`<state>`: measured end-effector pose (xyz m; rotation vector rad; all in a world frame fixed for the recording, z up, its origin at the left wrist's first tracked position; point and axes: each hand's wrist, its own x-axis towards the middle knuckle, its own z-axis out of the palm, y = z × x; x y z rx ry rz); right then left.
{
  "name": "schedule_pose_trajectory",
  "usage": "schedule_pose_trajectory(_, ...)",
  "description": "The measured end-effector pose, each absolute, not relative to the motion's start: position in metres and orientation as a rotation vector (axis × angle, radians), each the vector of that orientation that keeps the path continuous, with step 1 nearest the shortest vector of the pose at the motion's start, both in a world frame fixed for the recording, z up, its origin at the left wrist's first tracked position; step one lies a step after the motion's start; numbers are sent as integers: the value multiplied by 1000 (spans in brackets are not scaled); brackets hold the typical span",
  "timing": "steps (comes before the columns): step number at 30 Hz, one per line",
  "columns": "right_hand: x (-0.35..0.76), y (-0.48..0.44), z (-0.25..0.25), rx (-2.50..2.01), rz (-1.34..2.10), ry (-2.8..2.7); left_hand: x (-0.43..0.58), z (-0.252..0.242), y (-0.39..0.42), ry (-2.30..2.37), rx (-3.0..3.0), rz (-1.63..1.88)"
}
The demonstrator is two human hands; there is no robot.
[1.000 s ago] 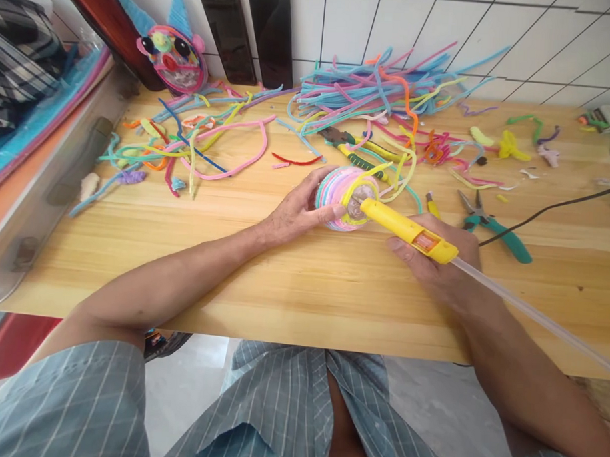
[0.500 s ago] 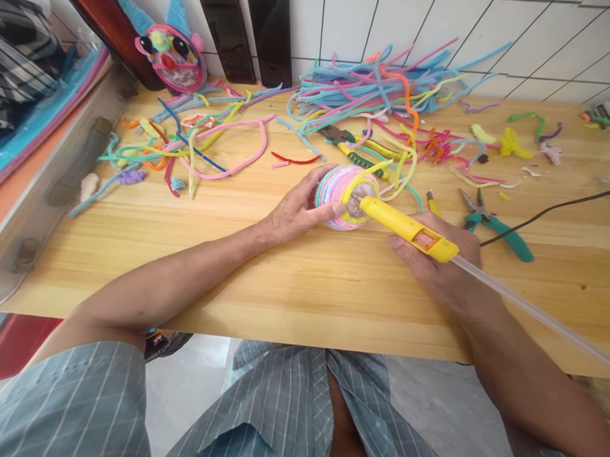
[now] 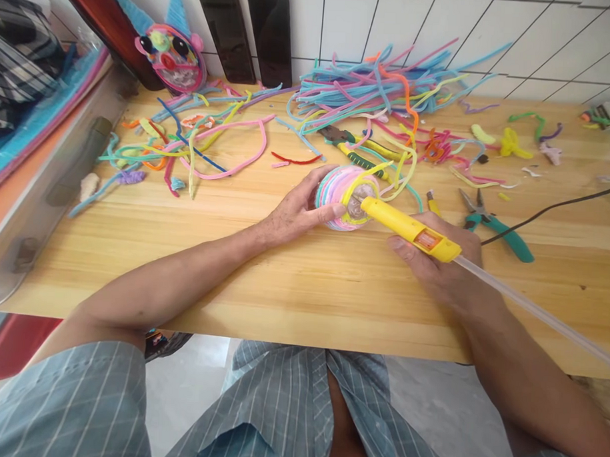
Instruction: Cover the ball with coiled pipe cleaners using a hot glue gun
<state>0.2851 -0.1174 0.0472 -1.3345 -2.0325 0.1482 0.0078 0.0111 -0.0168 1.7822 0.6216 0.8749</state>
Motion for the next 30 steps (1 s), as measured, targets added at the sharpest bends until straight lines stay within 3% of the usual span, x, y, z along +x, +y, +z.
schedule_pose_trajectory(30,280,-116,51,-1329,171,-2004,9,-18,12,633,1797,889)
